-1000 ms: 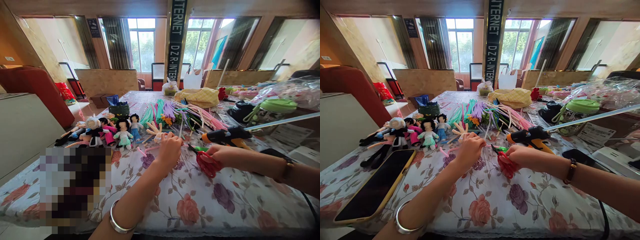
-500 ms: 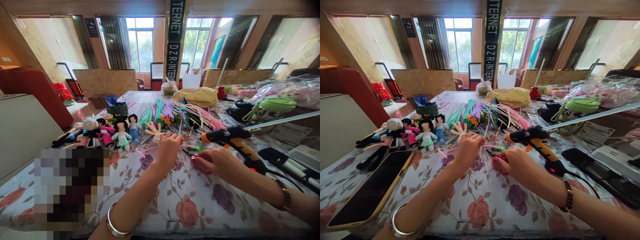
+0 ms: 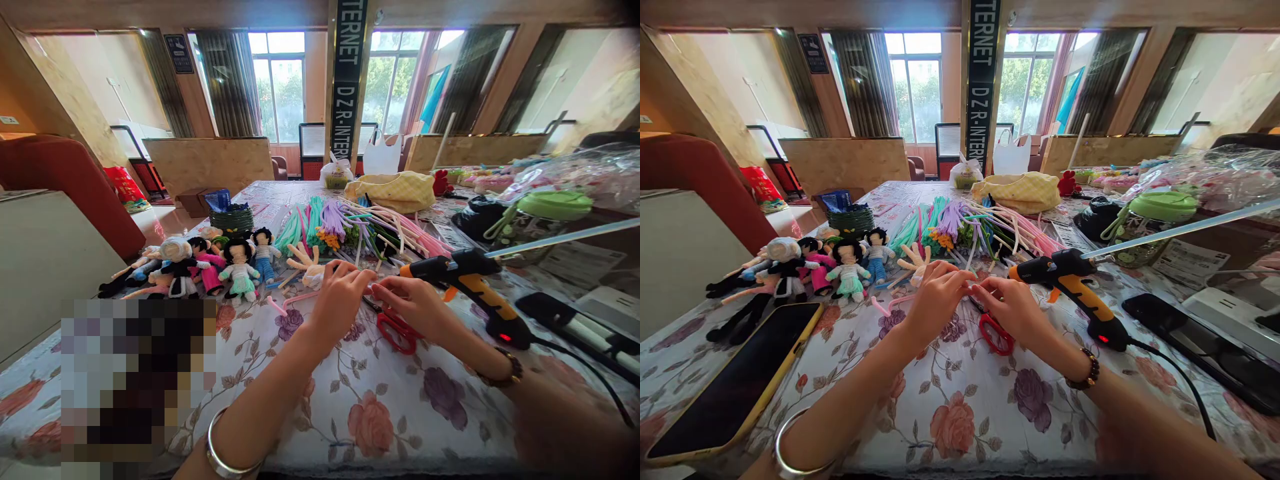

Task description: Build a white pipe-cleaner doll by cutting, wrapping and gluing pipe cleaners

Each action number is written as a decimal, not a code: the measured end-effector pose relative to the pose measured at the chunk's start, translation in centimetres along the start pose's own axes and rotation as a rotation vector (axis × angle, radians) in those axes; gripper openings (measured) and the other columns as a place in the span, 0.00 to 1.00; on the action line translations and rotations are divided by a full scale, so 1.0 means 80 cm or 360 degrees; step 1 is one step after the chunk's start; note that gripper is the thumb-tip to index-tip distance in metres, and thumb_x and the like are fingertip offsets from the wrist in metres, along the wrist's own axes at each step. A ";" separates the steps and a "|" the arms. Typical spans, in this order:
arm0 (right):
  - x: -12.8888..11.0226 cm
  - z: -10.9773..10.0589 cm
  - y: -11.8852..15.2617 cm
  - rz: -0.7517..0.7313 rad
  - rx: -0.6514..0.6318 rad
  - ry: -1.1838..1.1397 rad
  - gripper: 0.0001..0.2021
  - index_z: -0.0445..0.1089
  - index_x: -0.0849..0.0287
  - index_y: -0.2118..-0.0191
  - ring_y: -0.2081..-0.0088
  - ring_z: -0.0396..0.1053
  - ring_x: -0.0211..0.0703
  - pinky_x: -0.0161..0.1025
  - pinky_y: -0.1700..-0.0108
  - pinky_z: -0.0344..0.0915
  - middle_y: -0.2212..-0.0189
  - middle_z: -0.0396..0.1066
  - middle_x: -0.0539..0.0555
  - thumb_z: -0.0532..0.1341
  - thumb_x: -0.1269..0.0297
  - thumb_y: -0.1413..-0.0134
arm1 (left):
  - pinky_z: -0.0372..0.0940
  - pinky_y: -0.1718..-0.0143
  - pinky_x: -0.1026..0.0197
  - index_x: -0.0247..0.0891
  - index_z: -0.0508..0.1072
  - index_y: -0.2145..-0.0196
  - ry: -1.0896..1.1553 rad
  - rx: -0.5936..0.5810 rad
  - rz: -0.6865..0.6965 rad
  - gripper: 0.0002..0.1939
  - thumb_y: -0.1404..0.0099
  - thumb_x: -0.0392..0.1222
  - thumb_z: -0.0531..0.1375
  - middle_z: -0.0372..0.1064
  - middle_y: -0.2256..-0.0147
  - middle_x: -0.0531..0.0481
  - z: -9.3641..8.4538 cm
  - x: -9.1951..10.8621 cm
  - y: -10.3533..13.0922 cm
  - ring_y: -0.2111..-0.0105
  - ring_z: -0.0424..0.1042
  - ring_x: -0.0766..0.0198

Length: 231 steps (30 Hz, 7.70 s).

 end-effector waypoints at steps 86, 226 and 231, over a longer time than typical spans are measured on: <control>0.011 -0.020 0.011 -0.0564 0.0868 0.0660 0.13 0.74 0.57 0.68 0.70 0.72 0.39 0.34 0.70 0.63 0.68 0.75 0.55 0.55 0.59 0.40 | 0.63 0.66 0.63 0.39 0.76 0.73 0.0395 0.0059 -0.0396 0.03 0.44 0.34 0.63 0.74 0.74 0.53 -0.003 0.001 -0.013 0.71 0.70 0.65; -0.020 0.008 0.020 0.0668 -0.0282 -0.1941 0.08 0.57 0.57 0.74 0.80 0.46 0.32 0.32 0.77 0.45 0.83 0.52 0.43 0.58 0.64 0.60 | 0.60 0.68 0.62 0.34 0.78 0.76 0.2272 0.0680 -0.1420 0.03 0.51 0.35 0.68 0.72 0.76 0.49 0.012 0.022 -0.061 0.74 0.69 0.68; -0.018 0.011 0.020 0.0654 -0.0270 -0.1946 0.08 0.57 0.57 0.74 0.80 0.46 0.31 0.32 0.78 0.45 0.83 0.52 0.43 0.59 0.65 0.60 | 0.61 0.66 0.60 0.34 0.78 0.76 0.2261 0.0656 -0.1436 0.03 0.51 0.35 0.68 0.73 0.75 0.48 0.010 0.023 -0.060 0.72 0.70 0.66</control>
Point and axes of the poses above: each hand's wrist, its own y-axis away from the middle knuckle, its own z-axis out of the palm, x = y × z, the point moved 1 cm from there along -y, towards the middle knuckle
